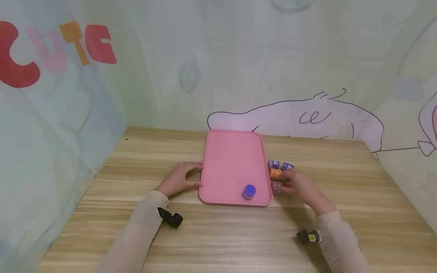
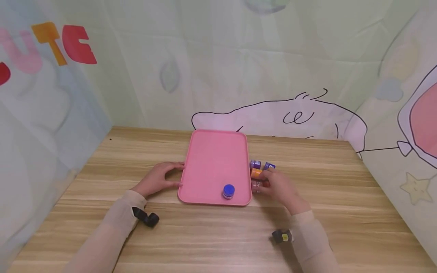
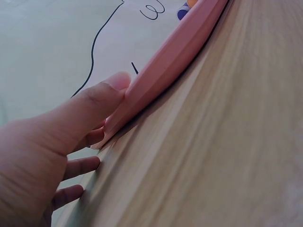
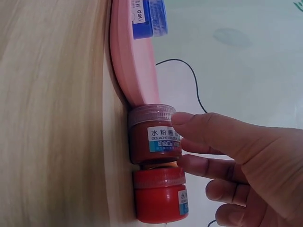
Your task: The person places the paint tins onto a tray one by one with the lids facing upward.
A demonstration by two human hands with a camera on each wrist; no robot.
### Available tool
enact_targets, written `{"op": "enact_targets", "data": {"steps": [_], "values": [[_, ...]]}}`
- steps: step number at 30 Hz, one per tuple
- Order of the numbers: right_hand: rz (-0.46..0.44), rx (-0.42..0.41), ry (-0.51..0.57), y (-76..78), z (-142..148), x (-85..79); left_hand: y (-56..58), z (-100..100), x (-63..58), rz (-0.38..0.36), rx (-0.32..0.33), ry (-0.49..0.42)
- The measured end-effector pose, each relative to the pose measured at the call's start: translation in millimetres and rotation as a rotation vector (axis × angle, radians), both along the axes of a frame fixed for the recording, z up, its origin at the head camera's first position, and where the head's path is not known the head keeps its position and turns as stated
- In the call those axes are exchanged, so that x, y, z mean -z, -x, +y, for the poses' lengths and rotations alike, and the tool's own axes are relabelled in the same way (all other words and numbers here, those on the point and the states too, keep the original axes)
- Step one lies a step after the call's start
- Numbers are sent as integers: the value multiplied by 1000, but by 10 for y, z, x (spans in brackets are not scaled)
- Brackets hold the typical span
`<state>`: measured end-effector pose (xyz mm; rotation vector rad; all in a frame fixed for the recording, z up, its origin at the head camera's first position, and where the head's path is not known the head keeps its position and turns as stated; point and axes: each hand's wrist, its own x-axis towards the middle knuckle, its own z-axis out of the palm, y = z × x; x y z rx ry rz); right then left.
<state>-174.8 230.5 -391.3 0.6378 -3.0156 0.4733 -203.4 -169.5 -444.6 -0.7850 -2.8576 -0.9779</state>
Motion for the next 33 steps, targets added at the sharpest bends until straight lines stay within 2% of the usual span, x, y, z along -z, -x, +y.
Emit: {"op": "enact_targets", "data": {"steps": [7, 22, 33], "values": [[57, -30, -53, 0, -40, 53, -5, -12, -7, 13, 0, 0], [186, -99, -158, 18, -99, 166, 8, -4, 7, -16, -25, 13], [136, -84, -162, -8, -108, 161, 9, 1, 13, -15, -19, 12]]}}
